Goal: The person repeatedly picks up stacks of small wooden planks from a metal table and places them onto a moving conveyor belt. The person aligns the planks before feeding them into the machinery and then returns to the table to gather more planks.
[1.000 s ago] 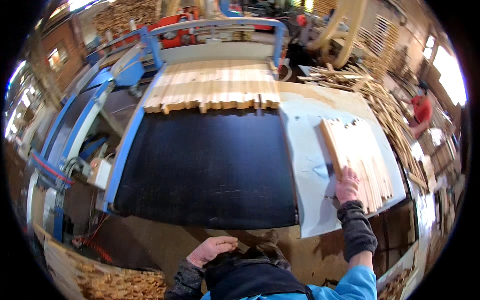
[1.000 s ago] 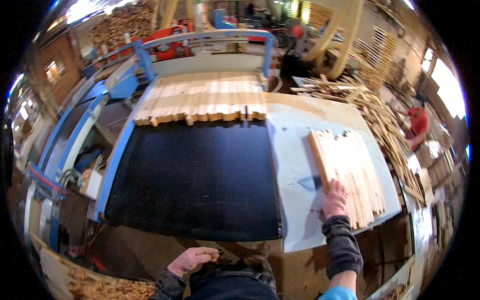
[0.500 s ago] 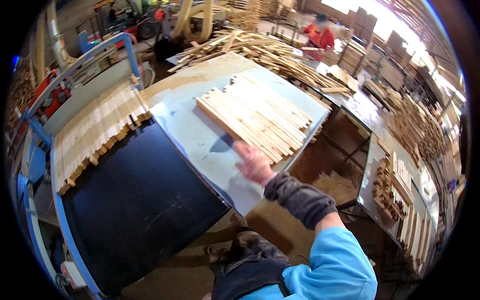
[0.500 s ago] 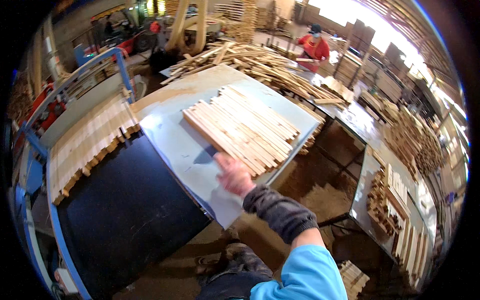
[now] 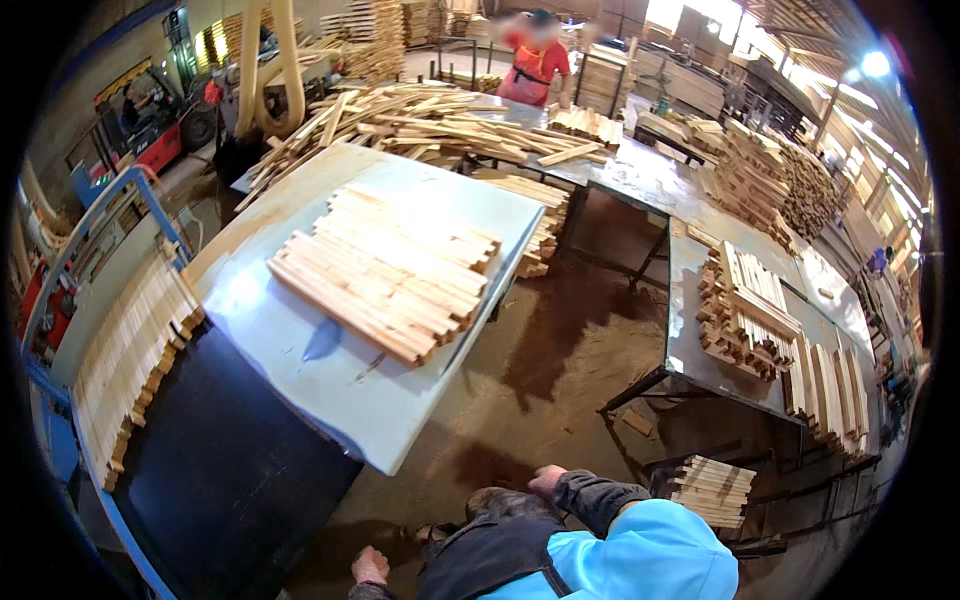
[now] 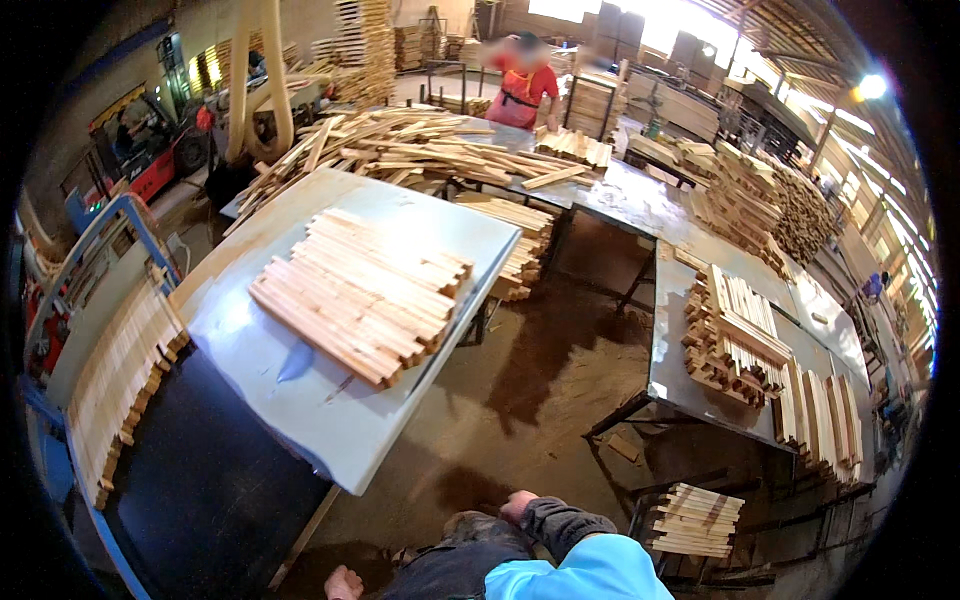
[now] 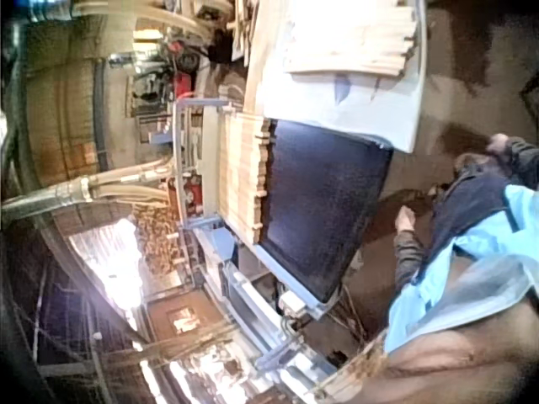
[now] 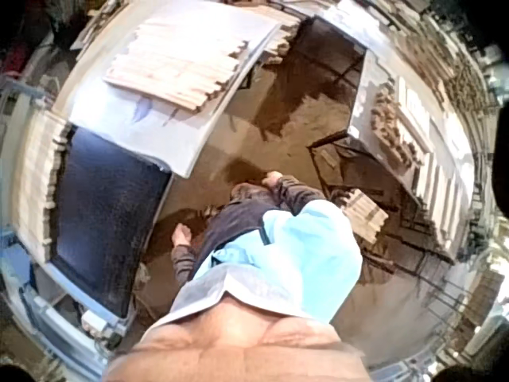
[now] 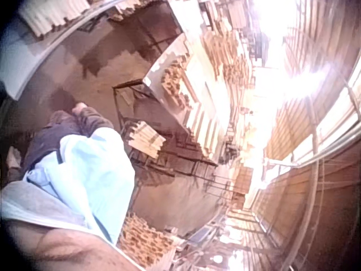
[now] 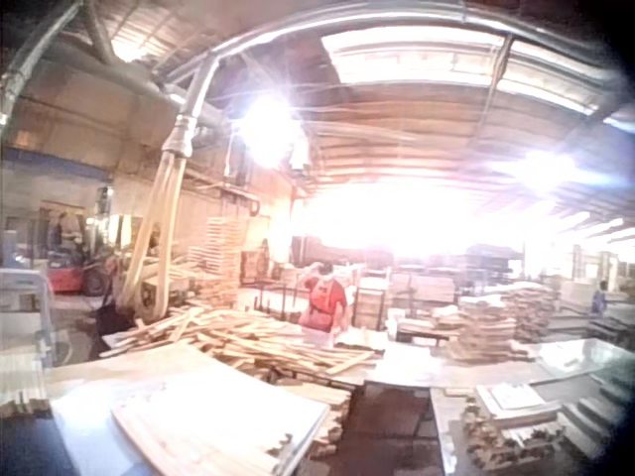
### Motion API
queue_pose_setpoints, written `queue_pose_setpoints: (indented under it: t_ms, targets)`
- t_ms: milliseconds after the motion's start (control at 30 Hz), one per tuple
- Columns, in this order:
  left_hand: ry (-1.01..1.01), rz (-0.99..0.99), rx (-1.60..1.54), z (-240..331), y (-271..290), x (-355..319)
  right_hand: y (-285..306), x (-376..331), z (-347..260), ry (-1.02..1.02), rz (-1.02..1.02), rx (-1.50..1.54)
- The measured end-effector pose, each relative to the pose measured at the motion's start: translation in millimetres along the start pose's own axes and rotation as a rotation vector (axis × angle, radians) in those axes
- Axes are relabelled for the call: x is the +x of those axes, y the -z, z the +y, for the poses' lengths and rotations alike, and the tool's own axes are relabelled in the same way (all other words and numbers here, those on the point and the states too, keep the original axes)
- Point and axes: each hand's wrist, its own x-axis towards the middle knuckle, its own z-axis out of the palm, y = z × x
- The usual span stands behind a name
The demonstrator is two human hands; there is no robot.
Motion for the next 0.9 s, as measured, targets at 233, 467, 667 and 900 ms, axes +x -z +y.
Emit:
queue_pose_setpoints:
  t_ms: [233, 467, 667, 900]
  targets:
    - [-0.286, 0.217, 0.583, -65.4, -268.2, -21.7, -56.1, -51.5, 127.9, -0.567, 0.015, 0.633]
    - [-0.528, -0.155, 0.577, -53.6, -427.7, -78.6, 28.1, -42.0, 136.6, -0.467, 0.256, 1.349]
    - [-1.096, 0.040, 0.668, 13.1, -467.9, -87.9, 174.4, 34.1, 174.6, -0.033, 0.908, 1.400]
    - [-1.477, 0.355, 1.119, 78.5, -468.1, -60.1, 420.5, 66.5, 133.4, 0.321, 1.302, 1.161]
